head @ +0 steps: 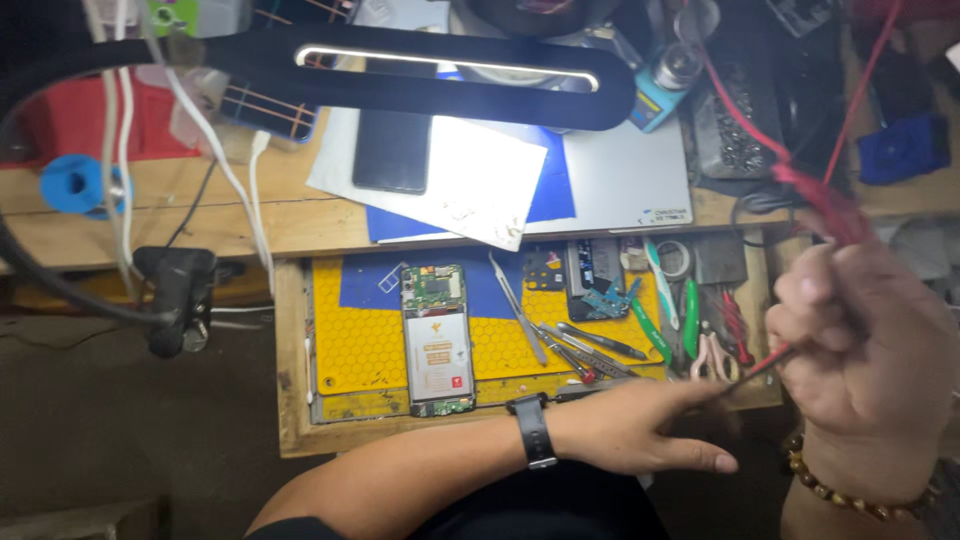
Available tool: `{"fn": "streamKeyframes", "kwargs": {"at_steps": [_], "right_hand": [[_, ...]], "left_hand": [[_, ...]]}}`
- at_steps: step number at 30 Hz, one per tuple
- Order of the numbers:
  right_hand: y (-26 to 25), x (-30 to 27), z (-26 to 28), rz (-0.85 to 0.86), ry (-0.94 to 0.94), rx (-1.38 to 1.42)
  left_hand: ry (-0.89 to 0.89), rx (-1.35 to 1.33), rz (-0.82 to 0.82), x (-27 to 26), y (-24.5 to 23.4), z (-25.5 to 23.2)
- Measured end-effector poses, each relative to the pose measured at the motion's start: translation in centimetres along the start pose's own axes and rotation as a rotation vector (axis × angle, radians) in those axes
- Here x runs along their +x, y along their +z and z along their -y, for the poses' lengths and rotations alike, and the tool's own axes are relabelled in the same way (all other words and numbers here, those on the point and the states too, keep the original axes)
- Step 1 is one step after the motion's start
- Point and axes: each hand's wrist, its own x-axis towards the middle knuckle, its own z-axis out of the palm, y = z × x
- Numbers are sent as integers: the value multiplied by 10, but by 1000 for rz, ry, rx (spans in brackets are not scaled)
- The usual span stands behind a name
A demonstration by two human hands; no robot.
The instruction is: The person uses multimeter probes to test points on a smartphone motherboard. They then insert a SIM card into the phone's tray and connect a charging cable to the device.
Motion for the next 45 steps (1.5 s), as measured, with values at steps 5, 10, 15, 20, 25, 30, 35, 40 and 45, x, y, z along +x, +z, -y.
{"fn": "streamKeyframes", "kwargs": {"at_steps": [5, 10, 15, 20, 25, 30, 35, 40, 45], "right_hand": [[-34, 8, -2, 139, -115, 324], [-26, 6, -19, 183, -248, 141], [-3, 1, -39, 504, -210, -415], [-6, -1, -59, 826, -229, -834], [-9, -8, -76, 988, -277, -1017], [20, -31, -91, 555, -498, -1251], [61, -33, -102, 475, -508, -1360], [75, -25, -102, 691, -560, -1438], [73, -15, -143, 671, -749, -1296]], "left_hand": [[-99, -114, -72, -11, 6, 8], [26, 6, -272, -5, -7, -24], [246, 198, -373, 4, -15, -65], [276, 81, -211, 8, -16, -91], [550, 104, -117, 7, -23, -83], [484, 211, -82, -17, -15, -93], [369, 615, -172, -45, -32, -115], [407, 878, -356, -91, -66, -119], [375, 1184, -488, -134, -78, -105]]}}
